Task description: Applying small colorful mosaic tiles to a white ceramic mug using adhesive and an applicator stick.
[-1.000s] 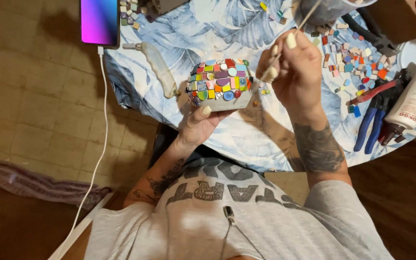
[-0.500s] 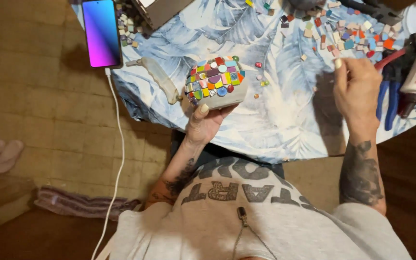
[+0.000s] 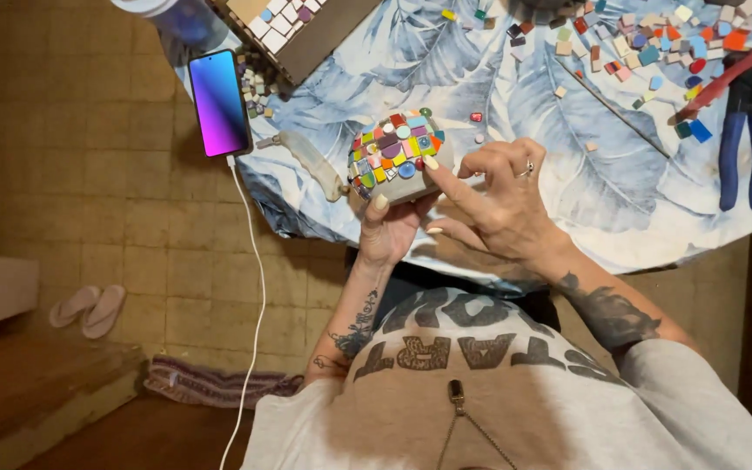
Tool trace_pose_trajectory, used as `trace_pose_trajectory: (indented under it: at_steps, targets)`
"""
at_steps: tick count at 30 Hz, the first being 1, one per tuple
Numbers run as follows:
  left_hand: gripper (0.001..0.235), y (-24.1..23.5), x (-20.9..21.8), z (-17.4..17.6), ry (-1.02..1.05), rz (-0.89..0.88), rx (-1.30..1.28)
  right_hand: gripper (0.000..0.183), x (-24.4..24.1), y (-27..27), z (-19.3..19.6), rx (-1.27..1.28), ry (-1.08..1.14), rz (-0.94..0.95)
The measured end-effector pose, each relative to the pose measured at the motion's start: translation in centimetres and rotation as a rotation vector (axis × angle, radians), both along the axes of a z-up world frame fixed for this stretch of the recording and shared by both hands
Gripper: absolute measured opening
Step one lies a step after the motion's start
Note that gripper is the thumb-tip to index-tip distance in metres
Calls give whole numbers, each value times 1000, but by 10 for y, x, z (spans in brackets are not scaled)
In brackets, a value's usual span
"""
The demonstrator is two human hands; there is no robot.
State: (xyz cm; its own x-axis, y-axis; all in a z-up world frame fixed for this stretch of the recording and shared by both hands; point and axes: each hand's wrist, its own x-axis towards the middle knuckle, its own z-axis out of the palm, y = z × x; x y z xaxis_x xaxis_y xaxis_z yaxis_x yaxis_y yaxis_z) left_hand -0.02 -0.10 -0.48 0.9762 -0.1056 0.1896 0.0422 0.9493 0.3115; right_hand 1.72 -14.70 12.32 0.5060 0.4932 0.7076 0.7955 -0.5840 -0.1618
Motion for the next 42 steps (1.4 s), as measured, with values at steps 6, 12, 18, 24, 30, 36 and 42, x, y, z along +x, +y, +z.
trace_pose_trajectory:
  at_steps: [6, 12, 18, 24, 30, 36, 42]
  targets:
    - [54, 1, 1, -12, 11, -3, -9, 50, 3, 3, 4, -19, 17, 9]
    - [51, 0, -1, -6, 18, 12, -23, 43, 7, 2, 16, -81, -77, 17]
    - [49, 0, -2, 0, 8, 7, -19, 38, 12, 1, 22, -156, -186, 48]
    - [50, 1, -3, -4, 18, 10, -20, 33, 15, 6, 29, -170, -263, 84]
    - [51, 2, -2, -5, 11, 3, -47, 27, 13, 2, 24, -156, -262, 62]
    - [60, 4, -2, 26, 71, 27, -42, 42, 9, -40, -20, 179, -118, 3]
    - [84, 4, -5, 46, 219, -68, -75, 11, -11, -72, -38, 409, 70, -430]
